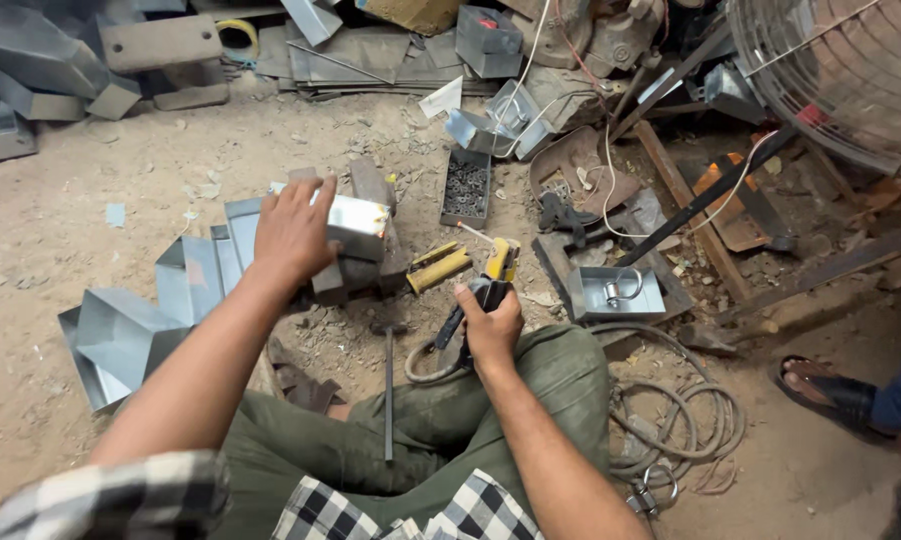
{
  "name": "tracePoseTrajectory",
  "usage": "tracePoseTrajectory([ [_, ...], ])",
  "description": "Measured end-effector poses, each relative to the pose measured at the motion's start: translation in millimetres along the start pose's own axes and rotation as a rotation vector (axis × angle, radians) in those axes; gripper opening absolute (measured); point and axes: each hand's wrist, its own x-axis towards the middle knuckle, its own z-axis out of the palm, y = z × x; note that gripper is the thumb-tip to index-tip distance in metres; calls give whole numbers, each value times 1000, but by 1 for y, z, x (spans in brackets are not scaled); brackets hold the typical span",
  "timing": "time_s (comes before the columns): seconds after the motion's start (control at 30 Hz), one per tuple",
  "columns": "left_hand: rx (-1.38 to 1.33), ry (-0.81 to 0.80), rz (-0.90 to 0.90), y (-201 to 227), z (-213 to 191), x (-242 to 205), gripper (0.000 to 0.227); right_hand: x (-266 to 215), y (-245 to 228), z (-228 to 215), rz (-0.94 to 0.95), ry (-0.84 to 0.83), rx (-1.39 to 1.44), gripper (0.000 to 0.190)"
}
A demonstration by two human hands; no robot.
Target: The person welds the seams of metal boxes using an electrode holder and strikes the metal with a hammer to shape the parts on a workshop floor.
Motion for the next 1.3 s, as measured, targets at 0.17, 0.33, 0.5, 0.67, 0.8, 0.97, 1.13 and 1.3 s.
tracePoseTrajectory([
  [0.17, 200, -60, 159, -21, 26, 34, 68, 4, -13, 5, 40, -28, 2, 38],
  [0.33, 281, -183, 184, -18, 13, 10, 52, 13, -10, 13, 36, -42, 36, 38],
  [0.5, 219, 170, 197, -18, 29, -12, 60, 18, 2, 27, 61, -35, 36, 41],
  [0.67, 323, 279, 213, -30, 62, -21, 38, 20, 8, 25, 27, -41, 0, 44],
  [0.8, 287, 234, 242, -38, 77, -32, 14, 20, 12, 27, -2, -6, -92, 48],
  [0.97, 318, 125, 243, -30, 69, -36, 9, 14, 14, 27, 13, -14, -65, 43],
  [1.13, 107, 147, 275, -8, 39, -8, 10, 14, 3, 22, 76, -43, -59, 42],
  [1.3, 94, 160, 224, 2, 50, 42, 23, 13, 4, 23, 104, -51, -68, 43],
])
